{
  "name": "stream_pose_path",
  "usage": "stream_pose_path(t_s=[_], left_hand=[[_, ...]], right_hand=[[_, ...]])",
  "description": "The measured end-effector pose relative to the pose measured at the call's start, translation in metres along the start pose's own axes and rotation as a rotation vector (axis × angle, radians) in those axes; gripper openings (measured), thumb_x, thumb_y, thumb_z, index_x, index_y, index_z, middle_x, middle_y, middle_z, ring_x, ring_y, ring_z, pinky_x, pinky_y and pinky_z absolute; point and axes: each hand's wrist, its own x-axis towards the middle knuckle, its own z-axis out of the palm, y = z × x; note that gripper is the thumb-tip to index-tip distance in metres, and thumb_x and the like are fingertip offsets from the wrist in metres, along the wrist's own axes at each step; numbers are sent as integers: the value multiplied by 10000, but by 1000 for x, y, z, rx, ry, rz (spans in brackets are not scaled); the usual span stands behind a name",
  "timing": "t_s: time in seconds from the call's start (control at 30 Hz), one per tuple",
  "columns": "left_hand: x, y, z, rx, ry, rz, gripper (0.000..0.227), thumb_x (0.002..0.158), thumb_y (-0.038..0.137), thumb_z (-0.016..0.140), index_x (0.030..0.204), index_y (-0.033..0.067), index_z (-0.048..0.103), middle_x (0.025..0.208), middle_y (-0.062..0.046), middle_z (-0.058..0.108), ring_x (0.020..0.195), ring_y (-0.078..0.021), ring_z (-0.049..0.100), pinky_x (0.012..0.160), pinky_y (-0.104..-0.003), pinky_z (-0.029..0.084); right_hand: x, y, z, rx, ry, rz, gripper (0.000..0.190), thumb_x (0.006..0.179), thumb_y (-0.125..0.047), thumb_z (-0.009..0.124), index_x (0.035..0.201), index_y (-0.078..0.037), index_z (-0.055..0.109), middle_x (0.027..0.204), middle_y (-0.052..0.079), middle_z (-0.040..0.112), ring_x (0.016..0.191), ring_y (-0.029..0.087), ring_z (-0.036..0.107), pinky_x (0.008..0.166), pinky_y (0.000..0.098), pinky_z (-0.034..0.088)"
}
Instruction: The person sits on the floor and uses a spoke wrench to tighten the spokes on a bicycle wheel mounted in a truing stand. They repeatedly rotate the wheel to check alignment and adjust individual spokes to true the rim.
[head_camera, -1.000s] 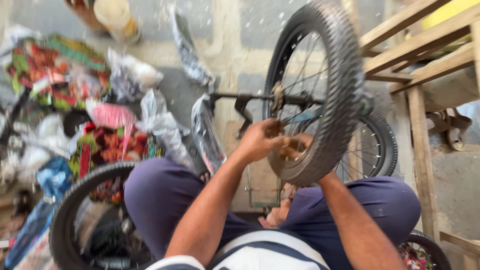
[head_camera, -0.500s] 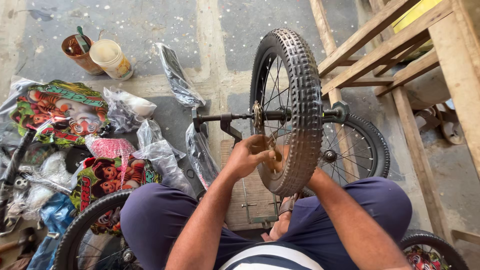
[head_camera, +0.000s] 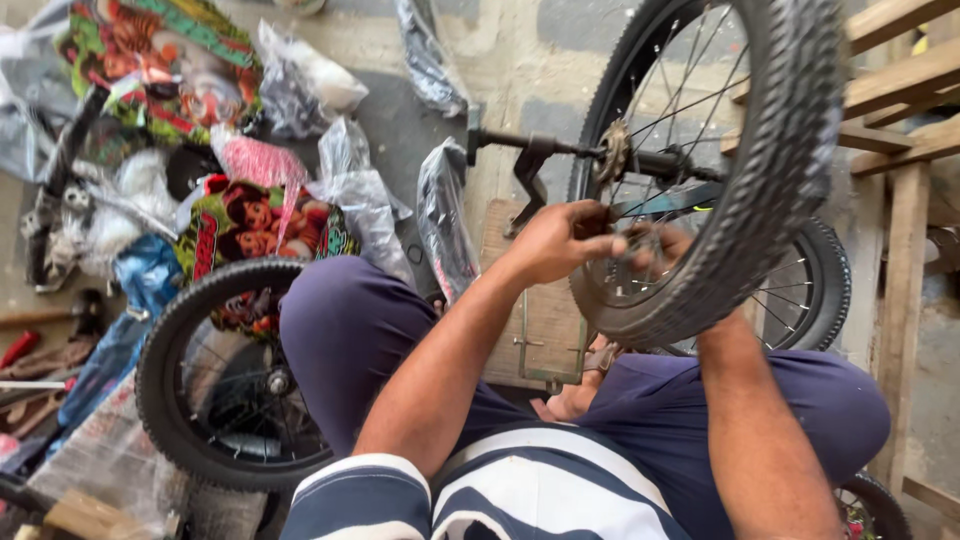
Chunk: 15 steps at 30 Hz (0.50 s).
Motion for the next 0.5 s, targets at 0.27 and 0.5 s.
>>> stream_pose_path(t_s=[0.27, 0.5], left_hand=[[15, -38, 0, 177, 276, 108, 589, 887, 380, 722, 1357, 44, 606, 1349, -177, 649, 1211, -307, 652, 1010, -389, 506], [20, -51, 15, 322, 241, 222, 660, 971, 383, 702, 1496, 71, 453, 1464, -223, 547, 1361, -379, 525, 1113, -433, 414]], right_hand=[[6, 34, -2, -78, 231, -90, 516, 910, -163, 780, 1332, -23, 517, 1213, 83, 694, 1129, 144, 670, 992, 305, 554], [12, 25, 21, -103, 188, -77, 413, 945, -103, 766, 1294, -18, 564, 1145, 92, 686, 1047, 134, 659, 921, 266, 547]])
